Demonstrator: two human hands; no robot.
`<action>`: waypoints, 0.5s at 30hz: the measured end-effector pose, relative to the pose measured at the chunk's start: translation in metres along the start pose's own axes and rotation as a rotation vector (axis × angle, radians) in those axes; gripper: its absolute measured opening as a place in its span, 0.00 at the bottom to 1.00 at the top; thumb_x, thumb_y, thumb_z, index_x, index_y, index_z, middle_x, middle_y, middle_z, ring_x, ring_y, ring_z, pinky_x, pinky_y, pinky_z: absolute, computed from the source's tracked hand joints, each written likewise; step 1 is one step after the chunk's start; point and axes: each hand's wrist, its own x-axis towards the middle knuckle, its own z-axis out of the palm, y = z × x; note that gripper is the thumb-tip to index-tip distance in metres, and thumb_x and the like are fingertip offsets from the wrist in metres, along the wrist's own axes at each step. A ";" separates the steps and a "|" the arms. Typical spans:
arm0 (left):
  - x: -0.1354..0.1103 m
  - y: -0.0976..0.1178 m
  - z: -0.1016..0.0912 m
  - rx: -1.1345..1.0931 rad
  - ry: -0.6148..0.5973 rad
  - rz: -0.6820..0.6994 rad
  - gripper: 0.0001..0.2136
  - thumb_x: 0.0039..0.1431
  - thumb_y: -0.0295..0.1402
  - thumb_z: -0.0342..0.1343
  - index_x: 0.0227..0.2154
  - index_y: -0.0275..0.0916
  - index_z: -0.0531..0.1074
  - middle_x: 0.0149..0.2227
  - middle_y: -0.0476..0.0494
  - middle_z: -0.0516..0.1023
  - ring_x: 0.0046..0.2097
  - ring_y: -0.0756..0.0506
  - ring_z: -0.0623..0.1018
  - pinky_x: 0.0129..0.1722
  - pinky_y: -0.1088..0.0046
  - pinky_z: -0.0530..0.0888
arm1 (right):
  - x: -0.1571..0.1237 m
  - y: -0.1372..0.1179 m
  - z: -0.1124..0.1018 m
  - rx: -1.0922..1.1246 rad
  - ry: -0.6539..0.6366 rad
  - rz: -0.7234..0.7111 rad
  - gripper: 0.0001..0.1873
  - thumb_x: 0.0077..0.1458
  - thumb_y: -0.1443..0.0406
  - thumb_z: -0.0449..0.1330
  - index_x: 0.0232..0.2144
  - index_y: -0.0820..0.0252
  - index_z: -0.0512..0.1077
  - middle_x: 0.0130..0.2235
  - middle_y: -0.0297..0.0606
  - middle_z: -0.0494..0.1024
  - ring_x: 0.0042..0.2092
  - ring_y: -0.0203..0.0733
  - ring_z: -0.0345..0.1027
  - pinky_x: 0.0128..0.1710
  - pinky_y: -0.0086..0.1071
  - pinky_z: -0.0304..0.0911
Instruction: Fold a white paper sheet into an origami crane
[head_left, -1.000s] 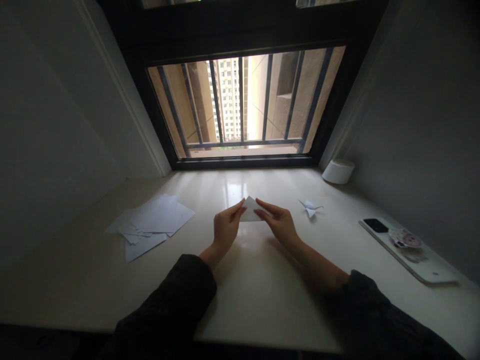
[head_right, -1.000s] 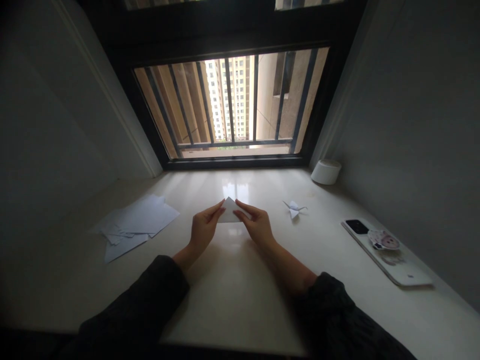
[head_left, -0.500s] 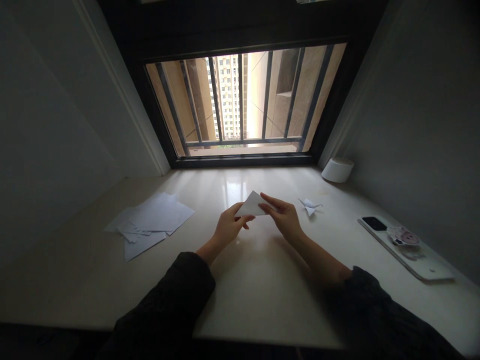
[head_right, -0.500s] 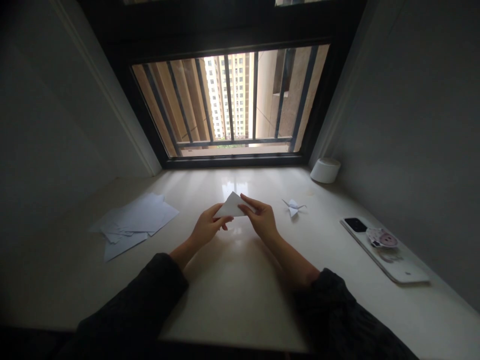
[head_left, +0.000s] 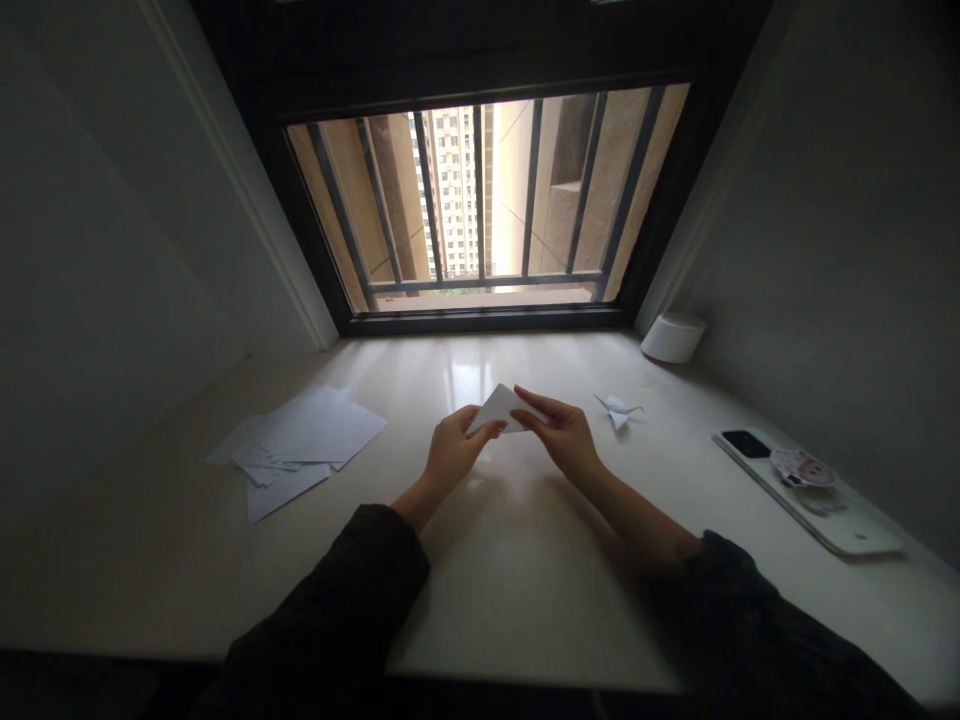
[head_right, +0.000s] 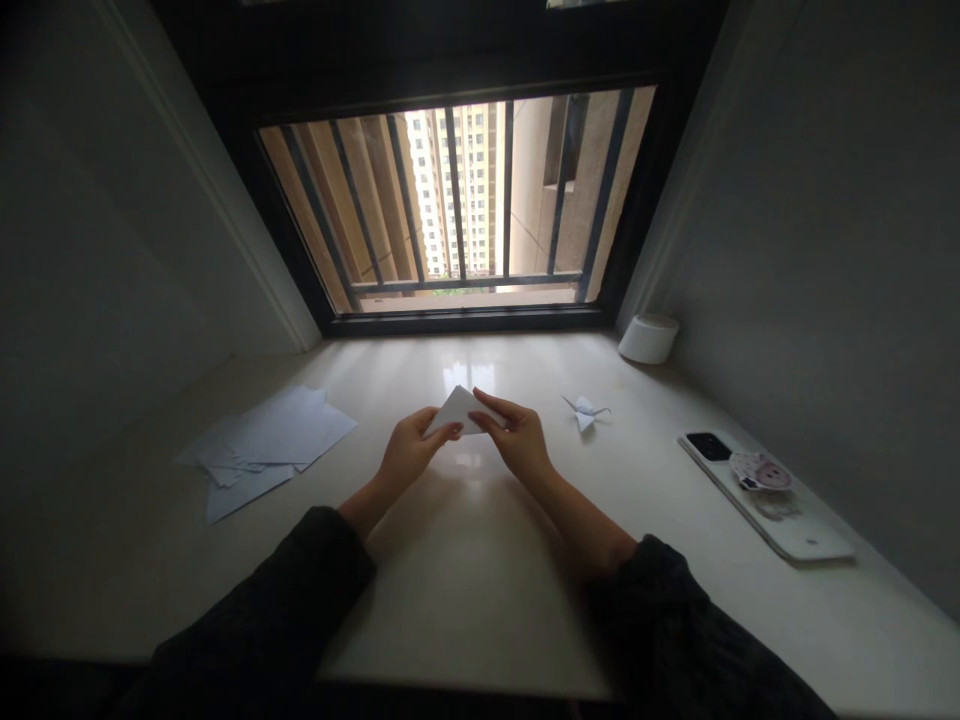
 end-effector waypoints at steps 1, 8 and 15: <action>0.001 0.000 0.000 -0.040 -0.005 -0.033 0.15 0.51 0.45 0.57 0.32 0.37 0.75 0.28 0.44 0.78 0.33 0.44 0.78 0.29 0.74 0.69 | -0.001 -0.001 0.000 -0.013 -0.005 -0.004 0.23 0.43 0.59 0.66 0.44 0.57 0.75 0.42 0.38 0.79 0.43 0.51 0.73 0.44 0.42 0.67; 0.002 0.003 0.003 -0.178 0.063 -0.132 0.16 0.50 0.45 0.57 0.30 0.35 0.75 0.26 0.44 0.78 0.30 0.43 0.80 0.25 0.75 0.68 | 0.000 0.003 0.001 0.044 0.032 0.060 0.23 0.45 0.55 0.63 0.43 0.59 0.75 0.38 0.40 0.81 0.33 0.45 0.75 0.37 0.40 0.71; 0.002 0.001 0.003 -0.182 0.123 -0.145 0.17 0.49 0.47 0.57 0.28 0.35 0.75 0.27 0.42 0.79 0.30 0.42 0.80 0.26 0.74 0.68 | 0.001 0.006 0.002 0.172 0.042 0.163 0.25 0.41 0.54 0.66 0.41 0.59 0.76 0.31 0.38 0.81 0.28 0.43 0.75 0.35 0.41 0.73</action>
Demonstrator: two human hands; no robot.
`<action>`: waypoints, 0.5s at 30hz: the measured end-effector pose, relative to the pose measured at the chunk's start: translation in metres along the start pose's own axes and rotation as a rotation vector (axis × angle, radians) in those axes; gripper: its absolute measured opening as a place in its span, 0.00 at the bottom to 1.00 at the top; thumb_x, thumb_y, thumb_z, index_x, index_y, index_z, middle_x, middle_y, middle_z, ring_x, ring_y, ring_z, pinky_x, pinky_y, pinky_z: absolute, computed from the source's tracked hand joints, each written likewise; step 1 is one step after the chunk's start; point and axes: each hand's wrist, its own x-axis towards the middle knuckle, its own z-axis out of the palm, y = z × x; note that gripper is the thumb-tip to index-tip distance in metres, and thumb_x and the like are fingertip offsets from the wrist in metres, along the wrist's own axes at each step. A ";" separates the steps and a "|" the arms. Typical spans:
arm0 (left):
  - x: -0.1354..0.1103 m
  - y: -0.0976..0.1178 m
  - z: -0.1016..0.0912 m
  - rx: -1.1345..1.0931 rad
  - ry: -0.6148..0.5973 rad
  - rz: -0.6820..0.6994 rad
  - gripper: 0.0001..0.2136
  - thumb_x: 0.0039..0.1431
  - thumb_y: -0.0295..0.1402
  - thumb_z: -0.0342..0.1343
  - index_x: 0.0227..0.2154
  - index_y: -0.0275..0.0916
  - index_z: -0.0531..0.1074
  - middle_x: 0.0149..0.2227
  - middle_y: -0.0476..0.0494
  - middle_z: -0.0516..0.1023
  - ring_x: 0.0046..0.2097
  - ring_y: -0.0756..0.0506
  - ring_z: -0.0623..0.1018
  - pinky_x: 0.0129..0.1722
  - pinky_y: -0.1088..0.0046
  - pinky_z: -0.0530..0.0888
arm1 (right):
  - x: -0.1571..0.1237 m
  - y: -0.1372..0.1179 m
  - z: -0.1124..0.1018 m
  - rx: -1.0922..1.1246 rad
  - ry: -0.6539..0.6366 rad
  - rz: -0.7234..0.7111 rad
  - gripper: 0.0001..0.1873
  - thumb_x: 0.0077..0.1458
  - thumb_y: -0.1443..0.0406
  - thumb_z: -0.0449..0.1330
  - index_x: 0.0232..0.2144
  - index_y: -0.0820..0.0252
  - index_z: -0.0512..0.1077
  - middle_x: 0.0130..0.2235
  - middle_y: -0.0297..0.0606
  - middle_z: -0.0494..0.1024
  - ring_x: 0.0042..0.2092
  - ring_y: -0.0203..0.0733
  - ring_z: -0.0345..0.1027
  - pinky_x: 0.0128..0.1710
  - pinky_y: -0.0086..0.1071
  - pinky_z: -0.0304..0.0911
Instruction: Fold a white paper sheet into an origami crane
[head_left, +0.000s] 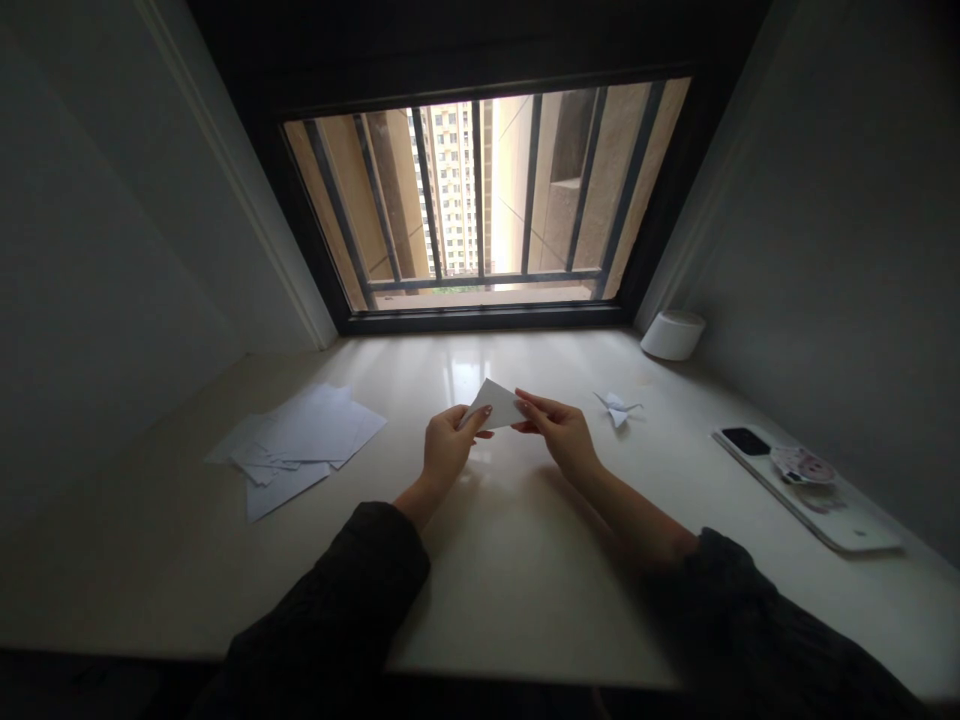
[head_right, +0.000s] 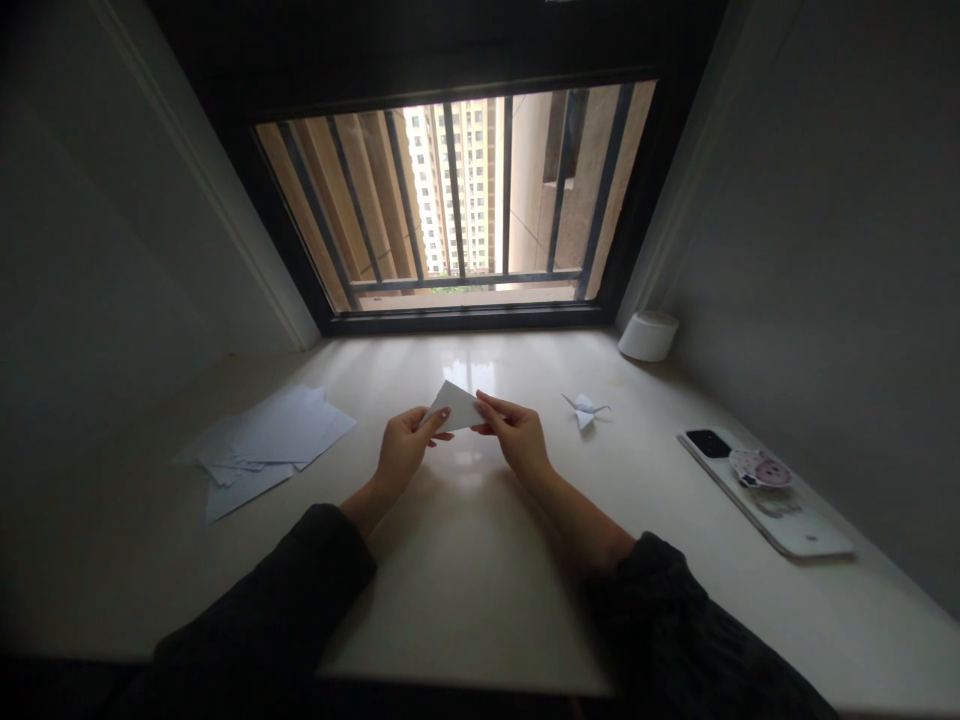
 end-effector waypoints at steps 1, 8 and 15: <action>0.000 -0.001 0.000 0.001 0.003 0.002 0.17 0.49 0.48 0.57 0.28 0.35 0.75 0.26 0.42 0.79 0.30 0.42 0.80 0.26 0.74 0.68 | 0.000 0.000 0.000 -0.001 -0.002 -0.005 0.25 0.40 0.54 0.67 0.41 0.59 0.77 0.31 0.38 0.81 0.28 0.43 0.75 0.36 0.41 0.72; 0.001 -0.005 0.002 -0.023 0.008 0.032 0.17 0.51 0.47 0.56 0.29 0.35 0.75 0.27 0.44 0.79 0.32 0.42 0.80 0.29 0.74 0.68 | -0.002 -0.001 0.001 -0.048 0.000 -0.023 0.26 0.40 0.57 0.68 0.43 0.61 0.75 0.30 0.39 0.81 0.29 0.45 0.75 0.37 0.42 0.71; 0.000 -0.005 0.002 -0.029 0.070 0.104 0.15 0.51 0.45 0.56 0.31 0.37 0.75 0.29 0.45 0.79 0.32 0.44 0.80 0.31 0.73 0.69 | -0.001 0.000 0.000 0.123 0.002 0.098 0.26 0.35 0.57 0.70 0.38 0.64 0.76 0.25 0.37 0.80 0.31 0.43 0.76 0.41 0.40 0.71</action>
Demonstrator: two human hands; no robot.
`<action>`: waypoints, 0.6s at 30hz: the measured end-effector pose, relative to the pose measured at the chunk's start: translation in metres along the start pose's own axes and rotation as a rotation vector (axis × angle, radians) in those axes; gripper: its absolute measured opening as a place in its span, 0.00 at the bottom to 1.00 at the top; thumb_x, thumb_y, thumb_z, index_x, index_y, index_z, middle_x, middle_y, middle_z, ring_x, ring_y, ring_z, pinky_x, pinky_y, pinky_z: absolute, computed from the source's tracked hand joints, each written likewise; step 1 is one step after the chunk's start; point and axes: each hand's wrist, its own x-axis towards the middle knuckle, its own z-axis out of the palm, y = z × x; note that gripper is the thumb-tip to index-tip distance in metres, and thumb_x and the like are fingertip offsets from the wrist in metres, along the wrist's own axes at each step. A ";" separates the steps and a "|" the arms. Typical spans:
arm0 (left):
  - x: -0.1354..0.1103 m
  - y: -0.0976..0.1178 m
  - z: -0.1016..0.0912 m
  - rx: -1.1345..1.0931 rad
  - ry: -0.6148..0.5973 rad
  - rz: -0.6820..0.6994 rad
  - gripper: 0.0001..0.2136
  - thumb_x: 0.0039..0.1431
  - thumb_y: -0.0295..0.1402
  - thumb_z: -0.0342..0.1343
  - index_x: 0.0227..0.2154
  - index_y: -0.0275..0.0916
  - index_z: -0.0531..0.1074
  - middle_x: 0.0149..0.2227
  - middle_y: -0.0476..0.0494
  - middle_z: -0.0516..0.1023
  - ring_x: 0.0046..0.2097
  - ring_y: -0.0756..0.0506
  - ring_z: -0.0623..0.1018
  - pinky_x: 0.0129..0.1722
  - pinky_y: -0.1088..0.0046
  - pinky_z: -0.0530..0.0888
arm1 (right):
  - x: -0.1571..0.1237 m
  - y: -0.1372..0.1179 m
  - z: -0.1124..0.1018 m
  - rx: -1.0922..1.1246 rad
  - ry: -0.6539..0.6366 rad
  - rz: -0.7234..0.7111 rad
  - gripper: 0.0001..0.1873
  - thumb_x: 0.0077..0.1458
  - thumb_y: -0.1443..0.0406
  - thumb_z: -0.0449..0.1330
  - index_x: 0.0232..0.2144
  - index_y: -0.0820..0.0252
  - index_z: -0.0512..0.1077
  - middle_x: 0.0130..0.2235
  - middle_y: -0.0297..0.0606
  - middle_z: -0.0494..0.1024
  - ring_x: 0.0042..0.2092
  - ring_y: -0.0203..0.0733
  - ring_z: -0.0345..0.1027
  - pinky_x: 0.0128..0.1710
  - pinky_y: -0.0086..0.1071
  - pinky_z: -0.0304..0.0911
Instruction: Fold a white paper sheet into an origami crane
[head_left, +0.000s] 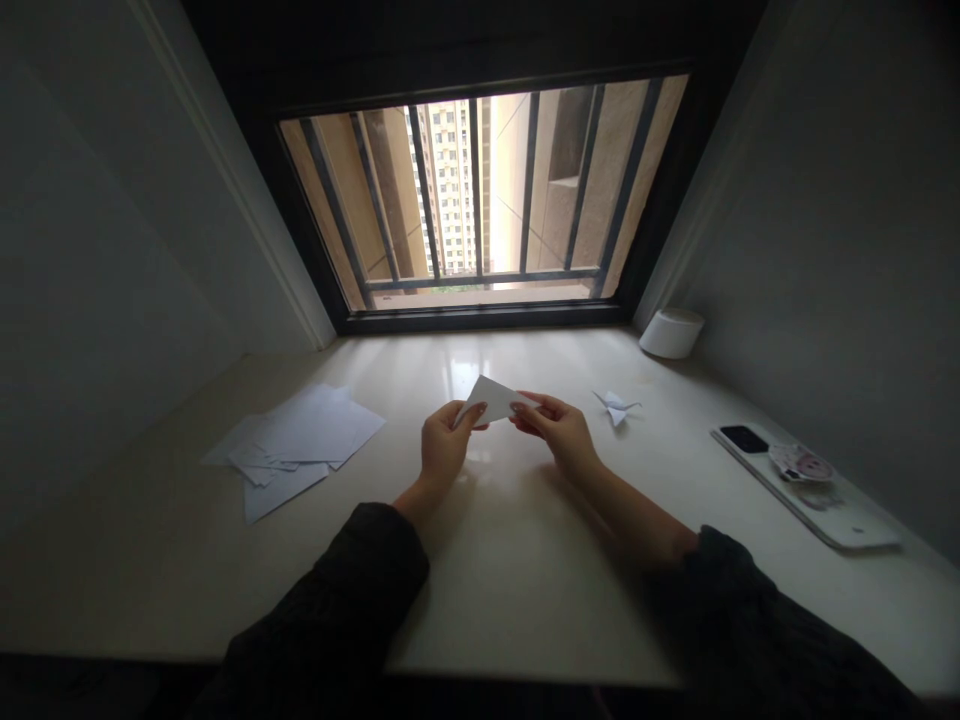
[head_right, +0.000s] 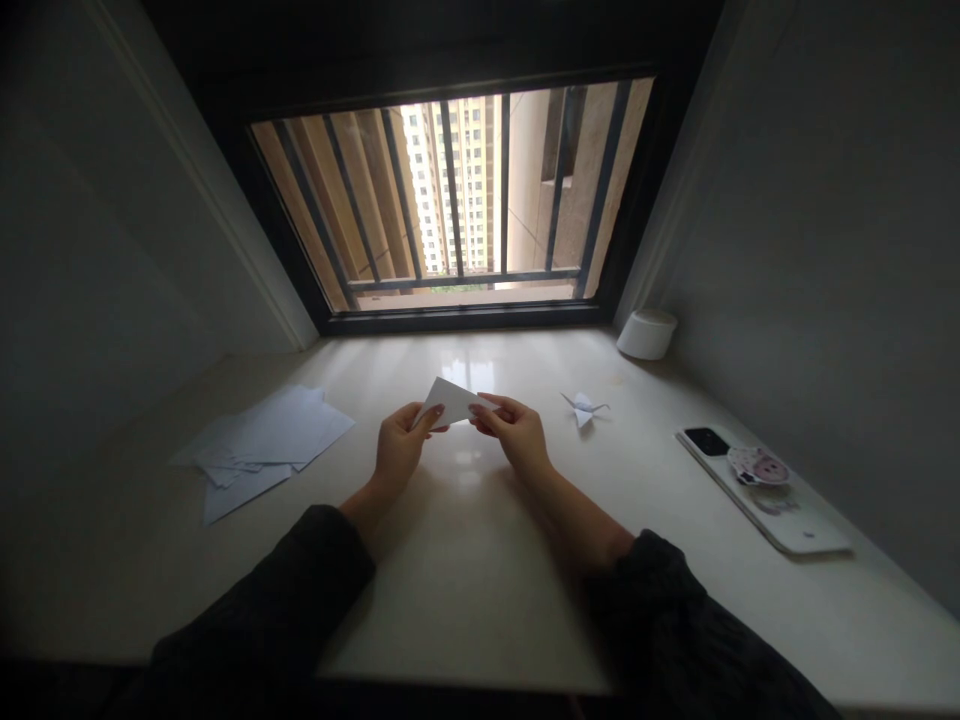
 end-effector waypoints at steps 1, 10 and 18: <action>0.000 0.000 0.000 0.002 0.007 0.008 0.15 0.51 0.45 0.56 0.31 0.37 0.75 0.29 0.45 0.79 0.32 0.44 0.79 0.31 0.73 0.70 | 0.000 0.000 0.000 0.017 0.007 0.020 0.24 0.35 0.57 0.71 0.36 0.63 0.77 0.26 0.38 0.80 0.31 0.43 0.76 0.41 0.39 0.72; 0.003 0.000 0.001 -0.087 0.021 -0.061 0.16 0.49 0.45 0.59 0.30 0.35 0.76 0.28 0.43 0.79 0.33 0.44 0.78 0.32 0.72 0.70 | -0.003 0.000 0.002 0.072 -0.001 0.038 0.20 0.35 0.59 0.71 0.34 0.61 0.77 0.30 0.36 0.80 0.36 0.41 0.74 0.46 0.40 0.69; 0.002 0.000 0.001 -0.147 0.021 -0.100 0.16 0.48 0.44 0.59 0.31 0.34 0.76 0.28 0.43 0.79 0.32 0.45 0.79 0.32 0.72 0.71 | 0.000 0.002 0.001 0.133 -0.001 0.098 0.21 0.33 0.61 0.72 0.33 0.61 0.77 0.29 0.35 0.79 0.34 0.39 0.74 0.47 0.39 0.68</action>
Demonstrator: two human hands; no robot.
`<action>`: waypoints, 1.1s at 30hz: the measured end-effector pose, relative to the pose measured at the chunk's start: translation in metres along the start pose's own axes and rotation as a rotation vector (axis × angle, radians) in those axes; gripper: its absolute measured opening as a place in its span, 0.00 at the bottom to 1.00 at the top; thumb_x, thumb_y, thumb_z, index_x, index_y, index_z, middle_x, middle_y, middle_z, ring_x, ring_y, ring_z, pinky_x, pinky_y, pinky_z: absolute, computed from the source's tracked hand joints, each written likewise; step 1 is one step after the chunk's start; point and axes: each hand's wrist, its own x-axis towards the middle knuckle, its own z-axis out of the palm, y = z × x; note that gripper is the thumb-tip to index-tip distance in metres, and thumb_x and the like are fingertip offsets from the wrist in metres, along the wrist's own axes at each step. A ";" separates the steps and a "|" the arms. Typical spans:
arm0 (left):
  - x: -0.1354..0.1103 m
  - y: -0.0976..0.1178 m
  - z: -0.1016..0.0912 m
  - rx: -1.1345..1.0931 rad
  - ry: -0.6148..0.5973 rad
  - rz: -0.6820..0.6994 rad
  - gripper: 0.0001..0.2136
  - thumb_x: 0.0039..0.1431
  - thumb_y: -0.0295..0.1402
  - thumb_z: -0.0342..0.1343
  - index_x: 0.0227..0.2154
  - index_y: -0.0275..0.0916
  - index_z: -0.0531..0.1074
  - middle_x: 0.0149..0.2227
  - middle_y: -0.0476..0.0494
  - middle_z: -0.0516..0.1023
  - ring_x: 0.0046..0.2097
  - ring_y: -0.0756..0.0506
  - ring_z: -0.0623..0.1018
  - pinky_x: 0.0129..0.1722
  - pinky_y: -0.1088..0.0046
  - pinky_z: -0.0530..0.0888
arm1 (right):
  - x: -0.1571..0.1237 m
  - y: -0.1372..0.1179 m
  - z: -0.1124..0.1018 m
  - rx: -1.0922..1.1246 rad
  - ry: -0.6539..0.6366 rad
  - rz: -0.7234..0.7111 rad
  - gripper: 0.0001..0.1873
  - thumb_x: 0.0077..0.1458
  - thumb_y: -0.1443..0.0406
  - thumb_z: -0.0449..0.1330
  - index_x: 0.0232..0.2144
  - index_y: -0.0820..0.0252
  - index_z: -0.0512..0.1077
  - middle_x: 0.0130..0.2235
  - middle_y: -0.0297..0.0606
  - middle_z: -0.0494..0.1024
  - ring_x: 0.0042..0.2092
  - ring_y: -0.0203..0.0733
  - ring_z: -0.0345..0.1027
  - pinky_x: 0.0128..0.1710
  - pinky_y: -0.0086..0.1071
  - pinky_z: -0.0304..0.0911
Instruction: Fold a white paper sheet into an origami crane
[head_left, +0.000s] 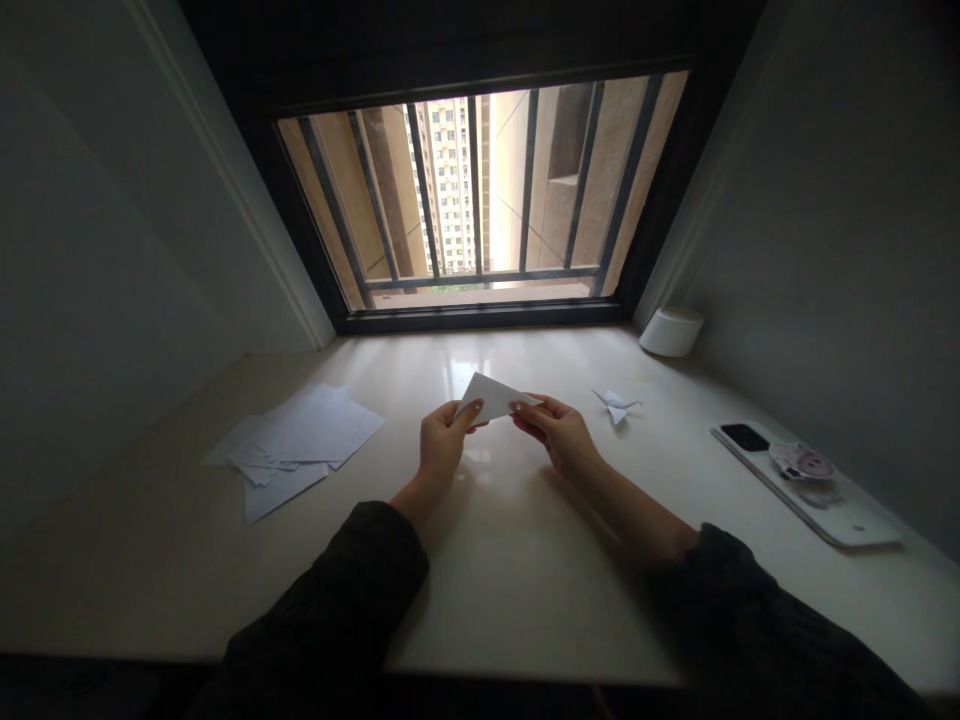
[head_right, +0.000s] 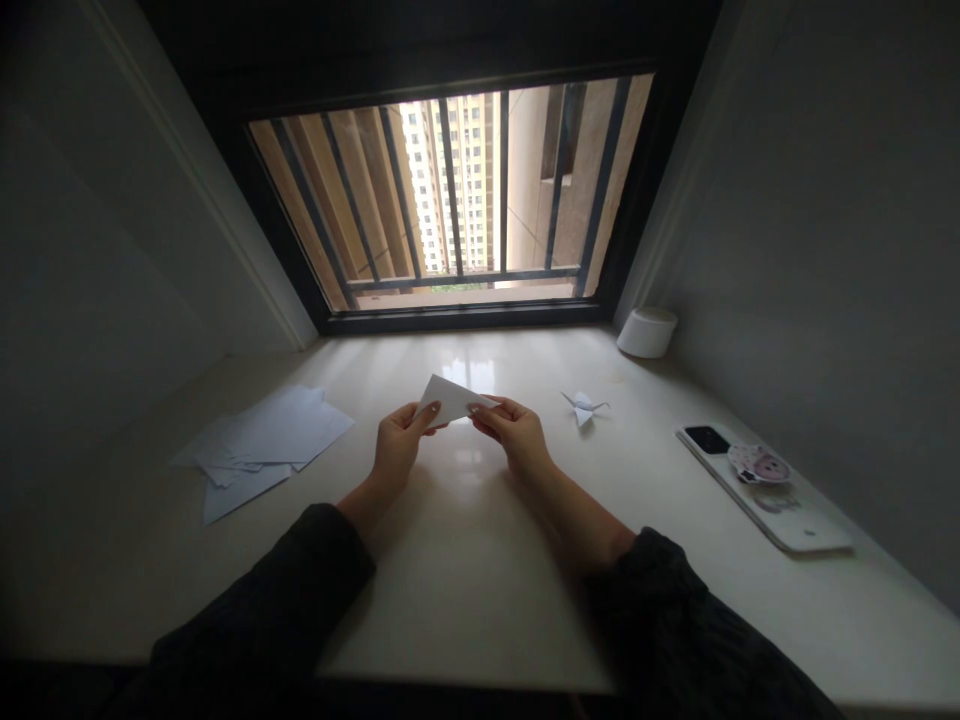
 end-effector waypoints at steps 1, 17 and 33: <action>0.000 0.000 0.000 -0.001 0.000 0.002 0.16 0.48 0.44 0.59 0.31 0.34 0.76 0.28 0.43 0.79 0.32 0.45 0.79 0.32 0.72 0.71 | 0.000 0.000 0.000 0.009 -0.001 0.010 0.20 0.33 0.61 0.72 0.33 0.61 0.77 0.30 0.35 0.79 0.34 0.39 0.74 0.47 0.38 0.68; -0.002 0.001 0.002 -0.033 0.011 -0.019 0.15 0.48 0.43 0.60 0.30 0.34 0.76 0.28 0.44 0.79 0.32 0.45 0.79 0.30 0.74 0.70 | 0.001 0.002 -0.002 0.020 0.003 0.058 0.17 0.35 0.61 0.71 0.32 0.59 0.78 0.31 0.36 0.80 0.34 0.39 0.74 0.44 0.35 0.70; -0.004 -0.003 0.001 -0.019 0.031 -0.010 0.14 0.47 0.43 0.60 0.28 0.36 0.76 0.28 0.45 0.78 0.32 0.45 0.79 0.30 0.74 0.69 | 0.004 -0.004 -0.006 -0.006 0.039 0.247 0.14 0.38 0.64 0.70 0.31 0.60 0.77 0.33 0.38 0.81 0.37 0.39 0.76 0.36 0.25 0.71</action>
